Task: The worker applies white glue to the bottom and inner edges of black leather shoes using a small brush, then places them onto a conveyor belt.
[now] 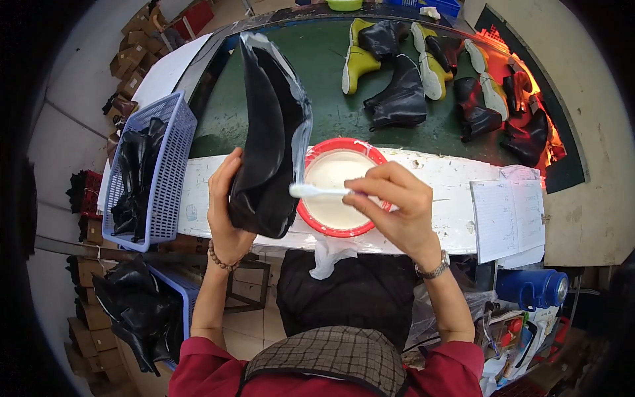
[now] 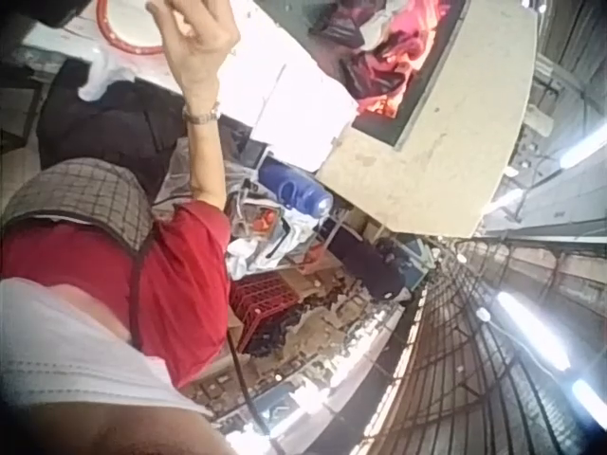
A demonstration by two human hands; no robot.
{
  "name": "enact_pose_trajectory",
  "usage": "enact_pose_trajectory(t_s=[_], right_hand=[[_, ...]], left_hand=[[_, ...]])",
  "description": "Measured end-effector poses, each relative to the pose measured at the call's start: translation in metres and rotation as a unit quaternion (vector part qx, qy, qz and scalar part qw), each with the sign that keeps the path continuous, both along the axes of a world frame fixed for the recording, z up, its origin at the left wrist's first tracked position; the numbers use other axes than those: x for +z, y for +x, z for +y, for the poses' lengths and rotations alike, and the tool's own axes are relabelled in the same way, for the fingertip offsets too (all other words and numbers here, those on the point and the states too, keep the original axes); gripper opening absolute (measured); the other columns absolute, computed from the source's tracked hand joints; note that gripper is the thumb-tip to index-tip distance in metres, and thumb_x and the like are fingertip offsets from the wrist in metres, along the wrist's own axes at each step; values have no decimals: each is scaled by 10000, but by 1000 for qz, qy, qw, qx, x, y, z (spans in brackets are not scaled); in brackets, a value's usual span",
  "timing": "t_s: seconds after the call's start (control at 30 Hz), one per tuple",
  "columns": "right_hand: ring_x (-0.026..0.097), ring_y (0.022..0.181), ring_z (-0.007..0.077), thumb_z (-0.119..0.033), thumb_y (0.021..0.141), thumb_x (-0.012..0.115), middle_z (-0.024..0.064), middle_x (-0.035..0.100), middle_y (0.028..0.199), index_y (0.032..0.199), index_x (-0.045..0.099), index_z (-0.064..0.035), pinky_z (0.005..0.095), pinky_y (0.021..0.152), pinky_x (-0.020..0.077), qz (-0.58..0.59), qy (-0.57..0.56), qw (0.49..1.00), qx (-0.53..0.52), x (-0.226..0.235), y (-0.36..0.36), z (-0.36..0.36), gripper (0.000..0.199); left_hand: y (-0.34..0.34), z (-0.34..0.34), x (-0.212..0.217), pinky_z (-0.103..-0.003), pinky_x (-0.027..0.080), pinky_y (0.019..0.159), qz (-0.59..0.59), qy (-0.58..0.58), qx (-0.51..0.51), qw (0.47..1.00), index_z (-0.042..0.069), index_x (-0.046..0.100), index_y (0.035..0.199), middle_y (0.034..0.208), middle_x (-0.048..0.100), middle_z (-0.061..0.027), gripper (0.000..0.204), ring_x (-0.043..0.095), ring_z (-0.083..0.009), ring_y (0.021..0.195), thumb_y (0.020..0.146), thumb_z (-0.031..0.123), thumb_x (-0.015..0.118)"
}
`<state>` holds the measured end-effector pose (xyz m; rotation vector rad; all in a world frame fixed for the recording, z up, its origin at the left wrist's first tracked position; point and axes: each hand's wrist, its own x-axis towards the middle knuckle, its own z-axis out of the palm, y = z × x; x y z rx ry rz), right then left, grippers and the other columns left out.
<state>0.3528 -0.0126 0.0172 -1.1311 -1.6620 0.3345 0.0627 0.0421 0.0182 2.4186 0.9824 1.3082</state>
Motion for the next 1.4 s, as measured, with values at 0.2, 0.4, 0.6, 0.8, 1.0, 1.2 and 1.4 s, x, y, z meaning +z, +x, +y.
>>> enact_pose_trajectory(t_s=[0.2, 0.4, 0.6, 0.8, 1.0, 1.2, 1.4], right_hand=[[659, 727, 134, -32, 745, 880, 52, 681, 869, 993, 807, -42, 251, 610, 517, -41, -22, 997, 61, 10, -5, -16, 260], [645, 670, 151, -95, 810, 836, 51, 676, 806, 940, 796, -54, 270, 563, 493, -3, -151, 988, 29, 16, -5, -10, 143], [670, 714, 236, -186, 788, 823, 37, 656, 766, 860, 787, -93, 360, 604, 507, -290, -99, 940, -152, -31, 40, -2, 123], [684, 750, 193, -166, 808, 835, 34, 695, 851, 909, 804, -92, 309, 622, 521, -177, -160, 964, -120, -27, 51, -2, 129], [675, 779, 143, -21, 780, 860, 64, 695, 894, 1009, 803, -36, 254, 659, 525, 61, -30, 997, 34, 9, 19, 17, 236], [653, 761, 121, -7, 793, 843, 56, 696, 887, 988, 805, -40, 236, 650, 516, 39, -73, 996, 24, -6, 23, 10, 202], [663, 779, 116, -2, 819, 821, 61, 699, 913, 1003, 803, -31, 236, 662, 529, 69, -65, 995, 25, -9, 16, 13, 187]], left_hand=[[8, 10, -4, -467, 390, 1128, 1, 47, 49, 998, 26, 507, 1455, 1509, 489, -237, 777, 491, -424, 1351, 737, 16, 803], [-17, 17, -10, -435, 439, 1095, 6, -4, 41, 999, -12, 509, 1452, 1421, 576, -220, 824, 571, -374, 1293, 666, -137, 719], [-92, 9, -20, -271, 391, 461, -203, -431, -49, 878, -48, 648, 835, 574, 585, -75, 136, 530, -149, 465, 720, -113, 678], [-118, -8, -37, -290, 337, 400, -344, -598, -132, 712, -80, 667, 1063, 749, 672, -126, 380, 448, -145, 417, 691, -146, 632], [-115, -4, -61, -279, 344, 374, -320, -618, -258, 670, -98, 544, 1341, 885, 693, -176, 648, 450, -152, 419, 703, -166, 635], [-91, -2, -47, -289, 373, 387, -373, -544, -300, 689, -121, 502, 1382, 786, 675, -188, 669, 492, -161, 431, 732, -170, 648], [-90, 0, -46, -285, 370, 394, -313, -627, -293, 651, -123, 504, 1380, 761, 670, -186, 651, 493, -158, 432, 746, -166, 646]])
